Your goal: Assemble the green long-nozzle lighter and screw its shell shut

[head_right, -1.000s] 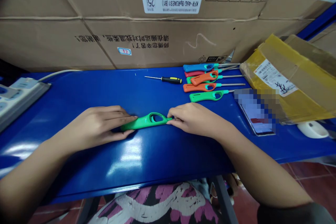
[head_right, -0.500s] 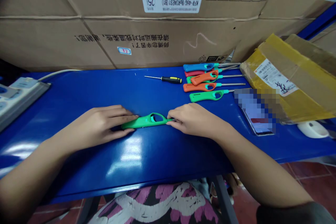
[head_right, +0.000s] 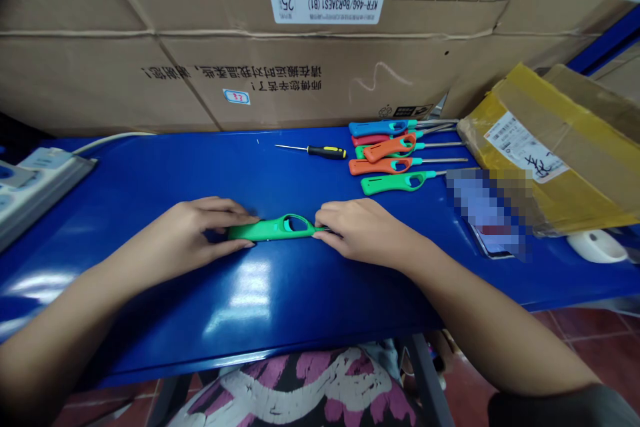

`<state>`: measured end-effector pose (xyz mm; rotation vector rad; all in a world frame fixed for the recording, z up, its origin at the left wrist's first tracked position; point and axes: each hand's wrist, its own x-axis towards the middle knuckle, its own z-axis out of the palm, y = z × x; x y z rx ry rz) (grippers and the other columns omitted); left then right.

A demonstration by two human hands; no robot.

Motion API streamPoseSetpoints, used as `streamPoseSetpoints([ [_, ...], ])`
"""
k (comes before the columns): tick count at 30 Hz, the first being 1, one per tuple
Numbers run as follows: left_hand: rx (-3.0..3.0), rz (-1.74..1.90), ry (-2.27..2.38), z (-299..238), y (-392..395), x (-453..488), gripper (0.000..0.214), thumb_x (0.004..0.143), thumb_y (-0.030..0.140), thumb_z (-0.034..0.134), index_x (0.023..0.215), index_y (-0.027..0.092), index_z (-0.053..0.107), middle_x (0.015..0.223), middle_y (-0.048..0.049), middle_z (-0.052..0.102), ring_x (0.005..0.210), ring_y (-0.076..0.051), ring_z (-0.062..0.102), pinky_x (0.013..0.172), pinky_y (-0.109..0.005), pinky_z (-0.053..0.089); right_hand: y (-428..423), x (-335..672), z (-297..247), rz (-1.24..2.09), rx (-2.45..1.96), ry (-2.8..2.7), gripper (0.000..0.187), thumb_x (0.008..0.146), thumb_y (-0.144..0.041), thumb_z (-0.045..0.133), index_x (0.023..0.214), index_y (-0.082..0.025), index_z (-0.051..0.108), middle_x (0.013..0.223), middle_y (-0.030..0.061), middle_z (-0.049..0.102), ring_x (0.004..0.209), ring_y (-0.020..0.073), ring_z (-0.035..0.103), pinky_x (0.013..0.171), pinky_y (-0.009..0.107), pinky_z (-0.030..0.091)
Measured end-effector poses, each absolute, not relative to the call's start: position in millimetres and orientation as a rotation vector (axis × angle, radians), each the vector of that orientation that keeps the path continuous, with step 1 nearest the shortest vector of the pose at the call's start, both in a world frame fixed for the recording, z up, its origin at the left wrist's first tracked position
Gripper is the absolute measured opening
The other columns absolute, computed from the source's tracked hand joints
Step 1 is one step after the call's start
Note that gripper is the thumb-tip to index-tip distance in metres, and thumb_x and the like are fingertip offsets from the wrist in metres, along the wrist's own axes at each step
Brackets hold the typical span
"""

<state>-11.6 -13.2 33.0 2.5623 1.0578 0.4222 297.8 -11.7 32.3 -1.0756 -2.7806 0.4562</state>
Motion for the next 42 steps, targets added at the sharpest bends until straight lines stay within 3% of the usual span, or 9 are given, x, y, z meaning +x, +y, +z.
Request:
streamPoseSetpoints([
  [8,2.462,0.489,1.040,35.4,-12.6,-8.3,0.031,0.092,0.043,0.067,0.113,0.022,0.076,0.102,-0.0063,0.073,0.083,-0.018,0.071,0.072,-0.029,0.060,-9.4,298.8,34.5,0.439,-1.058,-2.797,0.016,0.098,-0.032,0.057,0.099,-0.019,0.066,0.091,0.0022,0.065,0.072,0.0136,0.057,0.059,0.027,0.032],
  [14,2.527,0.454,1.113,30.2,-14.9,-8.2,0.028,0.092,0.044,0.067,0.109,0.024,0.078,0.106,-0.0064,0.074,0.094,-0.022,0.070,0.082,-0.036,0.059,-10.0,298.5,33.4,0.421,-1.042,-2.807,0.019,0.100,-0.031,0.053,0.093,-0.019,0.066,0.087,0.0030,0.065,0.074,0.0150,0.058,0.061,0.027,0.033],
  [19,2.586,0.422,1.157,27.9,-16.7,-7.5,0.024,0.091,0.040,0.069,0.109,0.027,0.078,0.106,-0.0046,0.075,0.094,-0.022,0.069,0.079,-0.035,0.057,-13.4,294.5,31.5,0.244,-1.053,-2.843,0.020,0.101,-0.030,0.052,0.089,-0.018,0.064,0.086,0.0043,0.065,0.079,0.0177,0.059,0.064,0.029,0.034],
  [25,2.908,0.390,0.971,25.4,-19.9,0.6,0.030,0.097,0.033,0.061,0.120,0.017,0.071,0.107,-0.0095,0.073,0.092,-0.024,0.068,0.077,-0.035,0.058,-10.7,291.8,27.3,0.004,-1.072,-2.876,0.024,0.097,-0.040,0.059,0.089,-0.017,0.063,0.092,0.0065,0.065,0.083,0.0201,0.059,0.064,0.031,0.035],
  [31,3.068,0.481,0.855,20.0,-17.9,3.0,0.032,0.099,0.028,0.055,0.122,0.009,0.067,0.102,-0.0123,0.074,0.088,-0.024,0.068,0.074,-0.036,0.059,-4.5,297.8,27.7,-0.020,-1.021,-2.838,0.028,0.096,-0.043,0.059,0.085,-0.017,0.063,0.089,0.0060,0.065,0.082,0.0195,0.056,0.066,0.031,0.037],
  [38,2.806,0.652,0.863,12.3,-18.1,6.9,0.030,0.102,0.026,0.054,0.125,0.012,0.064,0.106,-0.0112,0.072,0.092,-0.020,0.069,0.083,-0.033,0.059,-4.0,294.0,24.3,0.087,-0.826,-2.678,0.027,0.101,-0.035,0.054,0.113,-0.016,0.068,0.105,0.0080,0.070,0.095,0.0215,0.060,0.080,0.033,0.046],
  [42,2.727,0.724,0.850,8.5,-22.6,12.6,0.029,0.101,0.025,0.056,0.124,0.011,0.065,0.104,-0.0117,0.071,0.093,-0.021,0.069,0.083,-0.032,0.059,-8.4,285.8,17.0,0.075,-0.724,-2.605,0.027,0.102,-0.032,0.053,0.114,-0.014,0.068,0.106,0.0089,0.071,0.094,0.0220,0.061,0.081,0.035,0.047],
])
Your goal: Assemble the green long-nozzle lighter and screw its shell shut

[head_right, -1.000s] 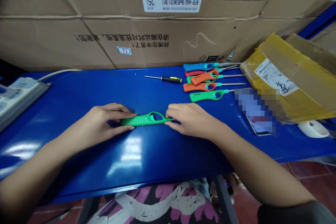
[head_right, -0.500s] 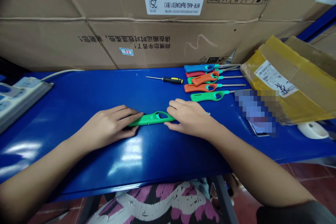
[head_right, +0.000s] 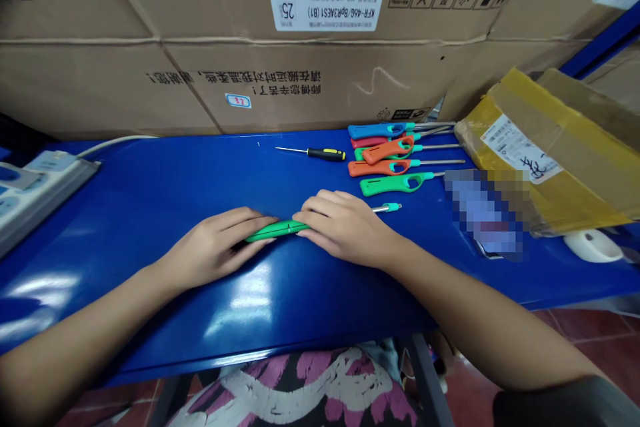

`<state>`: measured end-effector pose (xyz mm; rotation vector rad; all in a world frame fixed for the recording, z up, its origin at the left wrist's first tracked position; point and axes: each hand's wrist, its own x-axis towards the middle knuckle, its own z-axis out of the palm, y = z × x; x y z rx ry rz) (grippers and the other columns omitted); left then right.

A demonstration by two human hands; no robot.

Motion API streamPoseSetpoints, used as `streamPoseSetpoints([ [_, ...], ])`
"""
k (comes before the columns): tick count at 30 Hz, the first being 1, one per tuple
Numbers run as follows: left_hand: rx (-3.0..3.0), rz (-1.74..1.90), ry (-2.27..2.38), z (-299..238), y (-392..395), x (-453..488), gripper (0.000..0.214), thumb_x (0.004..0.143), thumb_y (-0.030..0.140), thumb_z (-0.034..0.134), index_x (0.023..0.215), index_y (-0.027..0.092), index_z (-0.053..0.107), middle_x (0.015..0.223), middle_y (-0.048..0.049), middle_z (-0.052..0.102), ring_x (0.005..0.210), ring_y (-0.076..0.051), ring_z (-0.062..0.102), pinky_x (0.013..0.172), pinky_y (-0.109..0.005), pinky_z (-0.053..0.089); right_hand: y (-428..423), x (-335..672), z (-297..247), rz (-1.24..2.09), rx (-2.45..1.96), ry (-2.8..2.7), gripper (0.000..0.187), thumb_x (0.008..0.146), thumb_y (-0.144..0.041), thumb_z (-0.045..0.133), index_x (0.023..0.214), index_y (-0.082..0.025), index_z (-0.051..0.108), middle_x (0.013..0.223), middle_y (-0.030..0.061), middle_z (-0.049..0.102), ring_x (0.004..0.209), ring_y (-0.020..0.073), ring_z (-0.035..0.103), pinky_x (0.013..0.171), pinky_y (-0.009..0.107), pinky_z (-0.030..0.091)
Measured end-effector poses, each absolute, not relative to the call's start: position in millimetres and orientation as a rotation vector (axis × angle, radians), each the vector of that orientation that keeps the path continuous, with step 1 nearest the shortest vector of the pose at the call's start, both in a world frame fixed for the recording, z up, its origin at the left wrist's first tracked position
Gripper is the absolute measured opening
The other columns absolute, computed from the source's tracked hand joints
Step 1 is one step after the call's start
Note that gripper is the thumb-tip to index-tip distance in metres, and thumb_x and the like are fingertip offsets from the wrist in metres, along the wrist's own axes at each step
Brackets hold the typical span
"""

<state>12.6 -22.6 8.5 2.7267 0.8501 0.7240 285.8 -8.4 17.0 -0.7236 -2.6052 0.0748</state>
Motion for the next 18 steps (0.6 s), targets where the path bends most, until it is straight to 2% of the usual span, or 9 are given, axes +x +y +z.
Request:
streamPoseSetpoints([
  [11,2.578,0.709,0.838,9.6,-31.2,18.6,0.027,0.101,0.022,0.054,0.121,0.010,0.067,0.096,-0.0109,0.070,0.082,-0.019,0.067,0.074,-0.032,0.057,-17.3,277.1,13.3,-0.001,-0.779,-2.608,0.022,0.101,-0.025,0.050,0.101,-0.013,0.068,0.087,0.0076,0.067,0.080,0.0216,0.054,0.070,0.034,0.042],
  [18,2.589,0.695,0.842,17.4,-25.0,12.6,0.027,0.101,0.022,0.053,0.120,0.009,0.067,0.097,-0.0108,0.070,0.085,-0.019,0.067,0.075,-0.031,0.057,-5.6,288.6,17.7,0.318,-0.757,-2.554,0.019,0.098,-0.030,0.060,0.110,-0.016,0.067,0.105,0.0080,0.069,0.096,0.0207,0.062,0.087,0.034,0.050],
])
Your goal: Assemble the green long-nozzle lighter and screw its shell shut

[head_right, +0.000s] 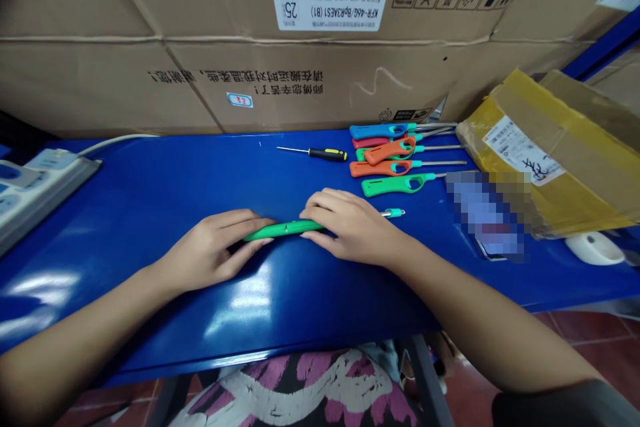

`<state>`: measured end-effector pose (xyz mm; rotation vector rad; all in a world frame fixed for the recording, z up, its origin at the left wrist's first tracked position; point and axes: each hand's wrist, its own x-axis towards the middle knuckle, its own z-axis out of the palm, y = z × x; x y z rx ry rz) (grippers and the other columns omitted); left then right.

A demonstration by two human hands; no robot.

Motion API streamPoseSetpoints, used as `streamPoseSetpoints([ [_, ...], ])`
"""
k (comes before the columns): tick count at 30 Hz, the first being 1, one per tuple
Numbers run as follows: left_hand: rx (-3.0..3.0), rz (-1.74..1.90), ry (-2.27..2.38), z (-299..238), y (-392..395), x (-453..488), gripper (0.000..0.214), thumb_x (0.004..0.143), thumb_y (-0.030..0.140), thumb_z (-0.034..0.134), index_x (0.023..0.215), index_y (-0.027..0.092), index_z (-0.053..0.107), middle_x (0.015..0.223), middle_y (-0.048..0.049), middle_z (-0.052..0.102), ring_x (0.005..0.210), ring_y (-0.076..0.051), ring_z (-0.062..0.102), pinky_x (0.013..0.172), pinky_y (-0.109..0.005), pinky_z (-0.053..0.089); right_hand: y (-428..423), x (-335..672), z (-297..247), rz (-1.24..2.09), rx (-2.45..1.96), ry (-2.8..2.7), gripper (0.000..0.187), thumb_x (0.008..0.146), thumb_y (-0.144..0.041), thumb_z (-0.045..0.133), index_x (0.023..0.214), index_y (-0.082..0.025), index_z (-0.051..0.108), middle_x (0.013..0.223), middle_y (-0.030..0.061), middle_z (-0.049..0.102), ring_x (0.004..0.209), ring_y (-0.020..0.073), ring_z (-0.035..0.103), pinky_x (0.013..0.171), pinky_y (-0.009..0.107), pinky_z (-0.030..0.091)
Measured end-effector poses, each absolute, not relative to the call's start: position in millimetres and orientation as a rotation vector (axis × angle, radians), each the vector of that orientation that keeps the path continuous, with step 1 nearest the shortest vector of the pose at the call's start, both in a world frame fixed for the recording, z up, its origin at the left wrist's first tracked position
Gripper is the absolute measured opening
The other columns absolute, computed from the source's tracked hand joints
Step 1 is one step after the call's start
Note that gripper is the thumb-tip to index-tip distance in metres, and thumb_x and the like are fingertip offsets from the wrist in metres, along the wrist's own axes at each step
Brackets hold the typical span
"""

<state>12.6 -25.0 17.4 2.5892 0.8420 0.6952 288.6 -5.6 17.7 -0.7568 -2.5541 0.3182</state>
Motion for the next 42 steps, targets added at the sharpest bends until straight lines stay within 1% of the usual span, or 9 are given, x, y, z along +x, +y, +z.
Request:
streamPoseSetpoints([
  [9,2.673,0.689,0.946,15.7,-21.3,8.8,0.032,0.099,0.027,0.057,0.127,0.012,0.063,0.109,-0.0117,0.070,0.098,-0.022,0.069,0.086,-0.035,0.058,-0.3,298.0,19.2,0.280,-0.865,-2.494,0.018,0.096,-0.032,0.063,0.102,-0.015,0.069,0.090,0.0073,0.068,0.083,0.0200,0.063,0.071,0.033,0.050],
  [16,2.742,0.807,0.898,12.0,-24.7,13.7,0.023,0.099,0.023,0.059,0.116,0.012,0.067,0.103,-0.0095,0.073,0.090,-0.019,0.070,0.080,-0.031,0.058,-5.7,292.0,15.5,0.252,-0.802,-2.558,0.025,0.097,-0.037,0.062,0.109,-0.017,0.070,0.099,0.0064,0.072,0.090,0.0202,0.064,0.081,0.034,0.050],
  [24,2.739,0.843,0.926,15.9,-29.8,16.4,0.021,0.098,0.021,0.056,0.110,0.010,0.069,0.093,-0.0087,0.072,0.077,-0.018,0.068,0.067,-0.029,0.055,-10.6,285.9,15.7,0.248,-0.856,-2.557,0.020,0.098,-0.030,0.058,0.094,-0.014,0.068,0.084,0.0065,0.066,0.078,0.0202,0.058,0.071,0.034,0.043],
  [28,2.631,0.842,0.973,17.1,-29.0,16.5,0.023,0.099,0.024,0.055,0.111,0.011,0.070,0.097,-0.0092,0.073,0.080,-0.018,0.069,0.071,-0.028,0.055,-7.3,288.1,17.0,0.324,-0.894,-2.537,0.018,0.099,-0.033,0.059,0.102,-0.017,0.069,0.092,0.0051,0.070,0.086,0.0195,0.062,0.080,0.034,0.045],
  [30,2.437,0.845,1.051,18.1,-27.9,17.8,0.025,0.099,0.029,0.056,0.108,0.013,0.072,0.096,-0.0084,0.074,0.078,-0.017,0.069,0.069,-0.027,0.055,-5.6,289.5,18.5,0.289,-0.908,-2.557,0.026,0.099,-0.037,0.059,0.115,-0.019,0.067,0.105,0.0074,0.072,0.097,0.0213,0.064,0.086,0.036,0.046],
  [33,1.903,0.804,1.112,19.1,-26.4,22.1,0.030,0.100,0.037,0.055,0.109,0.014,0.073,0.081,-0.0049,0.075,0.055,-0.012,0.062,0.049,-0.022,0.050,-5.3,289.6,20.3,0.157,-0.828,-2.648,0.051,0.097,-0.046,0.060,0.138,-0.018,0.056,0.126,0.0123,0.067,0.109,0.0251,0.062,0.091,0.040,0.047],
  [36,1.439,0.695,1.007,19.5,-26.1,26.9,0.036,0.102,0.037,0.052,0.122,0.012,0.068,0.073,-0.0047,0.074,0.039,-0.009,0.052,0.036,-0.021,0.044,-6.8,288.1,20.5,0.022,-0.713,-2.683,0.042,0.101,-0.041,0.055,0.136,-0.019,0.060,0.125,0.0115,0.069,0.104,0.0244,0.063,0.087,0.039,0.049],
  [39,1.431,0.719,0.954,20.5,-27.6,28.6,0.036,0.102,0.036,0.052,0.125,0.012,0.066,0.076,-0.0064,0.075,0.050,-0.013,0.063,0.045,-0.024,0.055,-7.5,288.2,19.6,-0.028,-0.677,-2.641,0.031,0.103,-0.030,0.050,0.125,-0.017,0.067,0.115,0.0100,0.073,0.095,0.0220,0.067,0.079,0.035,0.052],
  [42,1.895,0.926,0.962,20.6,-29.9,26.7,0.027,0.094,0.031,0.067,0.117,0.017,0.072,0.097,-0.0085,0.077,0.078,-0.018,0.074,0.070,-0.029,0.064,-7.3,289.8,18.8,0.038,-0.703,-2.559,0.028,0.102,-0.026,0.052,0.122,-0.016,0.069,0.111,0.0089,0.074,0.095,0.0191,0.069,0.079,0.032,0.055],
])
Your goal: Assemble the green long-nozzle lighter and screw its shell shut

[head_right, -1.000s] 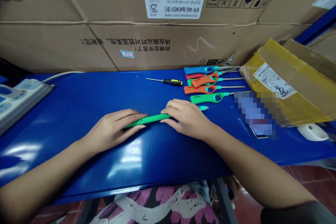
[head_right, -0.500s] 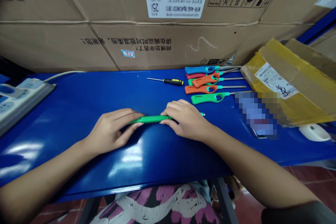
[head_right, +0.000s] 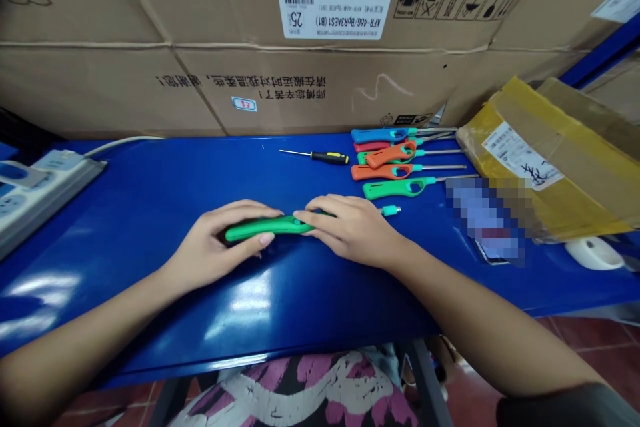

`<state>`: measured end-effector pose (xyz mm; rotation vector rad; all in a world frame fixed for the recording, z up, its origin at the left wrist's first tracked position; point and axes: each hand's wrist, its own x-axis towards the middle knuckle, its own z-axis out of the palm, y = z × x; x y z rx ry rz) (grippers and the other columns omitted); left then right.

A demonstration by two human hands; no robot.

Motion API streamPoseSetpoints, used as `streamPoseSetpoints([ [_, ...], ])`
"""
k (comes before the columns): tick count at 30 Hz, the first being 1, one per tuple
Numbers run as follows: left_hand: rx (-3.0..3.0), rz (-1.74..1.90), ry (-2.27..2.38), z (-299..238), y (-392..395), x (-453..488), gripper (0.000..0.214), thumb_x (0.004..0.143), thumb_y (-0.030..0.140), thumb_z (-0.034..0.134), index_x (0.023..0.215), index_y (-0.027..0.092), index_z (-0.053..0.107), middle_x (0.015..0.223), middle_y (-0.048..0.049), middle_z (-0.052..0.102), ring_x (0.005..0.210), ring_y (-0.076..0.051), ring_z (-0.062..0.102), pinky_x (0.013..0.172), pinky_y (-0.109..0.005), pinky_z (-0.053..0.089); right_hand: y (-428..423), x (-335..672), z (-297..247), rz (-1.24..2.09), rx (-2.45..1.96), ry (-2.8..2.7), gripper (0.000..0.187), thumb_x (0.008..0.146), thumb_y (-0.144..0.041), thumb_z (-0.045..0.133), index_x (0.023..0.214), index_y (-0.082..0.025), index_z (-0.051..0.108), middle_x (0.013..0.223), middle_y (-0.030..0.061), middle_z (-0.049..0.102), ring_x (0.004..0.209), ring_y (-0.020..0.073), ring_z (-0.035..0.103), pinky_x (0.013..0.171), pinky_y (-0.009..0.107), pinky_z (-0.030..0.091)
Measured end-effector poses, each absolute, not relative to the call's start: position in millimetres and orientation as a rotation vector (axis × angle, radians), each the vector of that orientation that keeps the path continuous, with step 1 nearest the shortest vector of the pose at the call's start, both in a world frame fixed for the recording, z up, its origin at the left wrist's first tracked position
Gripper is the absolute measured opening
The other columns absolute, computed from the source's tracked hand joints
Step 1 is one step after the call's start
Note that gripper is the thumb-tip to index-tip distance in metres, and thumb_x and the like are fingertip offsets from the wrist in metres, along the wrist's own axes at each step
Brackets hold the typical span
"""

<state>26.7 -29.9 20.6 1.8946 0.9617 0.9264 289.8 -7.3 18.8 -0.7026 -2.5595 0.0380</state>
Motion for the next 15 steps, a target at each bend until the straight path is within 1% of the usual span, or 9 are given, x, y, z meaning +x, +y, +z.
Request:
streamPoseSetpoints([
  [2,2.193,1.040,0.898,19.0,-31.6,25.0,0.023,0.090,0.023,0.072,0.113,0.018,0.074,0.109,-0.0087,0.076,0.096,-0.019,0.073,0.087,-0.031,0.062,-8.0,289.6,18.2,0.062,-0.695,-2.539,0.029,0.102,-0.030,0.054,0.123,-0.017,0.068,0.112,0.0086,0.075,0.097,0.0184,0.071,0.080,0.031,0.056],
  [3,2.288,1.057,0.848,17.8,-32.5,24.5,0.023,0.091,0.020,0.072,0.113,0.018,0.074,0.110,-0.0087,0.075,0.101,-0.019,0.073,0.092,-0.031,0.060,-9.1,288.8,17.9,0.055,-0.677,-2.552,0.031,0.102,-0.033,0.054,0.124,-0.017,0.067,0.114,0.0088,0.075,0.098,0.0188,0.071,0.081,0.031,0.056],
  [4,2.346,1.056,0.805,16.4,-33.5,24.2,0.024,0.091,0.018,0.070,0.115,0.018,0.073,0.110,-0.0084,0.075,0.102,-0.018,0.073,0.093,-0.030,0.060,-10.6,287.4,17.3,0.043,-0.656,-2.571,0.033,0.102,-0.035,0.054,0.125,-0.016,0.067,0.115,0.0090,0.075,0.099,0.0194,0.072,0.082,0.032,0.057],
  [6,2.403,1.030,0.764,13.6,-35.7,24.4,0.026,0.092,0.016,0.069,0.118,0.018,0.072,0.110,-0.0080,0.076,0.098,-0.017,0.074,0.090,-0.027,0.061,-14.6,283.5,15.6,0.036,-0.640,-2.582,0.034,0.103,-0.036,0.051,0.124,-0.015,0.067,0.115,0.0087,0.076,0.099,0.0201,0.073,0.084,0.032,0.057],
  [9,2.412,1.022,0.770,11.1,-38.5,25.8,0.026,0.092,0.018,0.069,0.118,0.018,0.072,0.105,-0.0070,0.078,0.091,-0.017,0.075,0.083,-0.025,0.062,-20.4,277.4,11.9,0.112,-0.671,-2.533,0.027,0.104,-0.031,0.050,0.111,-0.016,0.071,0.106,0.0061,0.079,0.092,0.0184,0.075,0.080,0.030,0.058],
  [11,2.403,1.034,0.770,10.7,-39.1,26.8,0.025,0.092,0.018,0.070,0.117,0.017,0.073,0.102,-0.0068,0.079,0.089,-0.017,0.076,0.082,-0.024,0.062,-21.9,274.5,10.3,0.182,-0.682,-2.512,0.025,0.103,-0.030,0.051,0.104,-0.016,0.072,0.102,0.0048,0.080,0.088,0.0177,0.075,0.077,0.030,0.058],
  [15,2.402,1.042,0.802,11.0,-35.4,26.7,0.023,0.093,0.020,0.068,0.116,0.019,0.075,0.104,-0.0063,0.079,0.091,-0.018,0.077,0.084,-0.025,0.063,-17.9,274.8,11.4,0.283,-0.710,-2.510,0.024,0.102,-0.032,0.053,0.109,-0.019,0.072,0.106,0.0045,0.079,0.092,0.0173,0.075,0.082,0.030,0.058],
])
